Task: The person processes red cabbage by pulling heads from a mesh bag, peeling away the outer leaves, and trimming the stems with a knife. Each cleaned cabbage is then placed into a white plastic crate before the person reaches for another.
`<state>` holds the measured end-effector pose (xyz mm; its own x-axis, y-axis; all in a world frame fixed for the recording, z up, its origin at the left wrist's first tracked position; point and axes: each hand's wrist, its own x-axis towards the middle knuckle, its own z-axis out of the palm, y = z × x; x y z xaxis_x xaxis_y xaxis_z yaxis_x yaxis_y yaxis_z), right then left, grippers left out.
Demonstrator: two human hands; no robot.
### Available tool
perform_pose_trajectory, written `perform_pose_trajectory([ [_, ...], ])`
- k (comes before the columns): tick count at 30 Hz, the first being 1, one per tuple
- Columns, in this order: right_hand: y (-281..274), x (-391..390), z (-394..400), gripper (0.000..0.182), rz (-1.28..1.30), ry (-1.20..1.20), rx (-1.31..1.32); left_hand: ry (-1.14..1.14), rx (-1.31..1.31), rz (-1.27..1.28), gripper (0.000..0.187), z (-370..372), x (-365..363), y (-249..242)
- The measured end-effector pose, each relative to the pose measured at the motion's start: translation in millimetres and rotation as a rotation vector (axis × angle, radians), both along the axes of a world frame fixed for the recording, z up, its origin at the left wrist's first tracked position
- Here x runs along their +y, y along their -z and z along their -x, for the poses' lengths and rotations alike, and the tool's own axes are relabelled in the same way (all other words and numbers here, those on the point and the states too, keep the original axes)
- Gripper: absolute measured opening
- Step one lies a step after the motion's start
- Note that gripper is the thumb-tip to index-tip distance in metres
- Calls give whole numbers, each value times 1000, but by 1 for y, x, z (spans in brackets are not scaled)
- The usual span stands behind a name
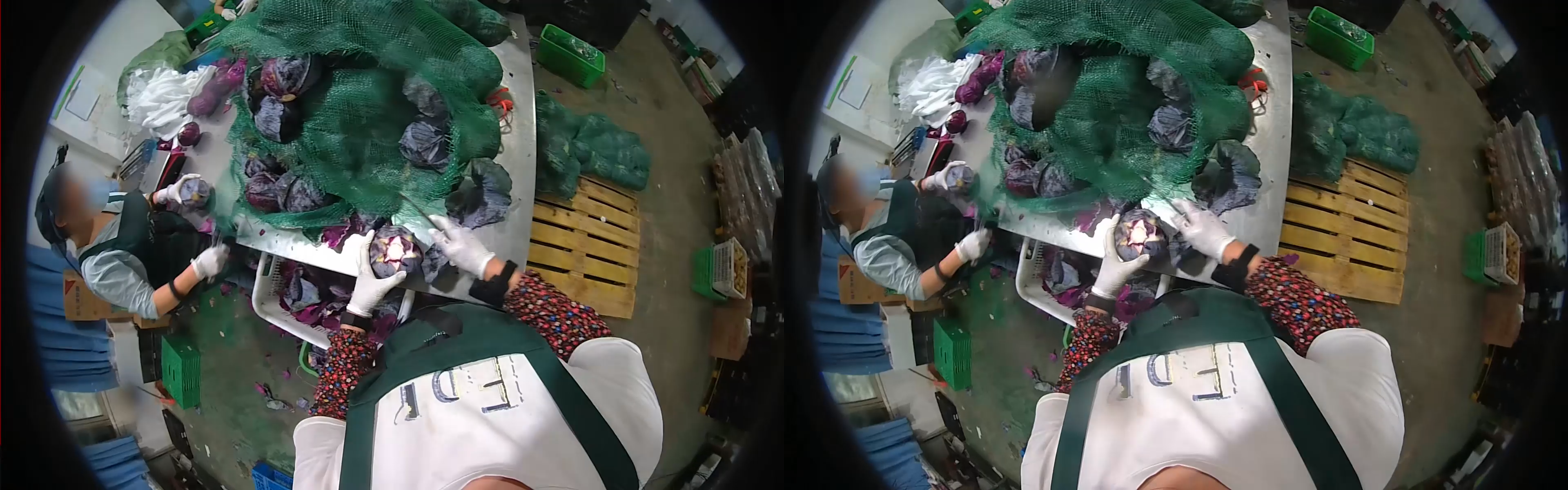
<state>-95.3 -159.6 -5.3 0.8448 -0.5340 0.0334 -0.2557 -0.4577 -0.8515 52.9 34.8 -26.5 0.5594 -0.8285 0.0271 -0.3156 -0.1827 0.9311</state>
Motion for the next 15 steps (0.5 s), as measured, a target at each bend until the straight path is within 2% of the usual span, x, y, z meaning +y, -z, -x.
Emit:
perform_pose_trajectory([
  [2, 2, 12, -4, 48, -169, -47, 138, -32, 110, 83, 100, 3, -1, -3],
  [3, 11, 18, -4, 48, -140, -70, 218, 12, 565, 67, 92, 9, -5, -17],
  [4, 19, 24, -6, 49, -112, -97, 299, 5, 569, 67, 92, 6, -6, -6],
  [6, 24, 19, 2, 49, -109, -124, 259, -88, 269, 32, 80, 6, -16, -8],
  [7, 26, 16, 6, 49, -107, -138, 240, 2, 382, 47, 75, 6, -12, -13],
  [8, 22, 10, 8, 49, -16, -184, 224, 6, 385, 49, 75, 1, -15, -11],
  [9, 18, 4, 16, 48, 109, -231, 291, 40, 565, 29, 73, -2, -16, -9],
  [10, 13, 3, 21, 48, 110, -229, 302, 72, 746, 10, 71, -3, -17, -6],
  [12, 4, 4, 21, 51, 281, -261, 235, 91, 698, 3, 69, -3, -22, -10],
  [13, 0, 5, 18, 54, 322, -291, 326, 102, 652, 11, 66, -7, -24, 5],
  [15, -1, 9, 12, 54, 349, -315, 343, 110, 603, 15, 64, -8, -30, 0],
])
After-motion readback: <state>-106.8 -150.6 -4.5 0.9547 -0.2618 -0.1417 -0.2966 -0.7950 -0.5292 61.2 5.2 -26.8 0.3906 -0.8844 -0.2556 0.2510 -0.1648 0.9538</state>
